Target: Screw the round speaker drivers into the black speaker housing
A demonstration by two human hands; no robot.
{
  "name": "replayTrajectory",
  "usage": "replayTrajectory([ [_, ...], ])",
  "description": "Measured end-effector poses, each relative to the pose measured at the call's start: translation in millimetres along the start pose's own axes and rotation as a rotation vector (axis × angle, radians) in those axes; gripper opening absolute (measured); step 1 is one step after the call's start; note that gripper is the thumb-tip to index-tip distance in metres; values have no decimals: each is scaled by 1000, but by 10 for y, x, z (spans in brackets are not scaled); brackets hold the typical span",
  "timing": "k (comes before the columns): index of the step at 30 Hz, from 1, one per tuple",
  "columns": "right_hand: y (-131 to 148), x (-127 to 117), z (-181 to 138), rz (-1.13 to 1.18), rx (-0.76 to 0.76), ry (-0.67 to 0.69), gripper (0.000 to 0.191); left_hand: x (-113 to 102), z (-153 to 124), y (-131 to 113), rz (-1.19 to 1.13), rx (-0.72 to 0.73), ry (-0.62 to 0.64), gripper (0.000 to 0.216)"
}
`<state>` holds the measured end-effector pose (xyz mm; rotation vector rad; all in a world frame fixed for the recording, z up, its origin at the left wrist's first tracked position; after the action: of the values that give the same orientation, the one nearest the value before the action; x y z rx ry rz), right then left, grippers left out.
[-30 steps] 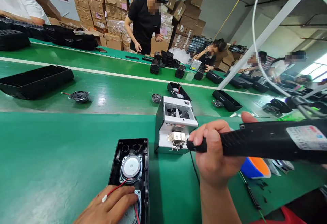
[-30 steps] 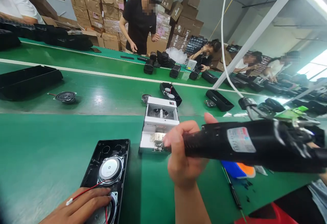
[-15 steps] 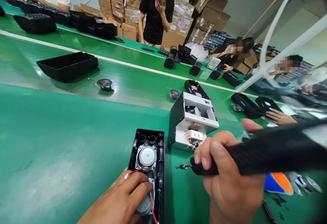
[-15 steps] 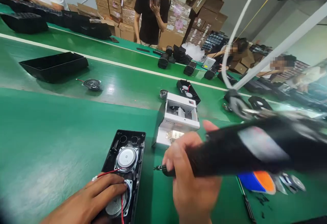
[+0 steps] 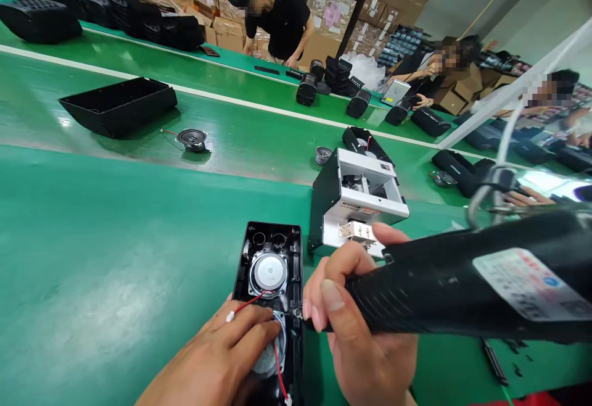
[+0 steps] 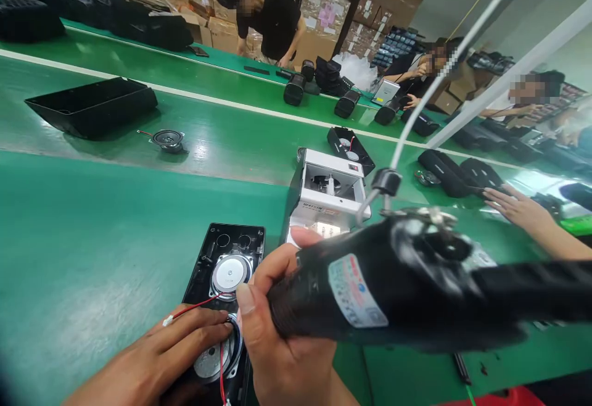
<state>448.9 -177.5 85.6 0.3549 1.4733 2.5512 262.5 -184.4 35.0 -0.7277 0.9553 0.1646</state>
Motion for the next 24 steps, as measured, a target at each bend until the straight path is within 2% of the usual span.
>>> replayTrajectory([
  [6,-105,-11,-82,-18,-4,38,49,-31,-8,7,30,23,20,65],
  [10,-188,-45,-182,-69,18,75,22,-17,-30,27,39,7,80,63],
  [12,-218,-60,-219,-108,53,115,16,11,-36,33,43,-17,121,64],
  [16,-212,-65,-206,-167,47,149,21,61,-45,23,35,-58,189,72],
  [21,-148,-21,-134,-235,-62,160,24,67,-74,10,14,-101,226,74],
  [24,-125,4,-105,-224,-121,158,36,69,-82,3,10,-120,234,71],
])
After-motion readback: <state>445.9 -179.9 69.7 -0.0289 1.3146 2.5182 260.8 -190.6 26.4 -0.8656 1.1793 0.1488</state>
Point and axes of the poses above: each hand's wrist, its own z-axis towards the middle knuckle, its own x-axis out of the palm, y = z × x, the point moved 3 cm from there along z, towards the middle knuckle, and after that the axes turned 4 degrees about -z, right-handed, at the moved point
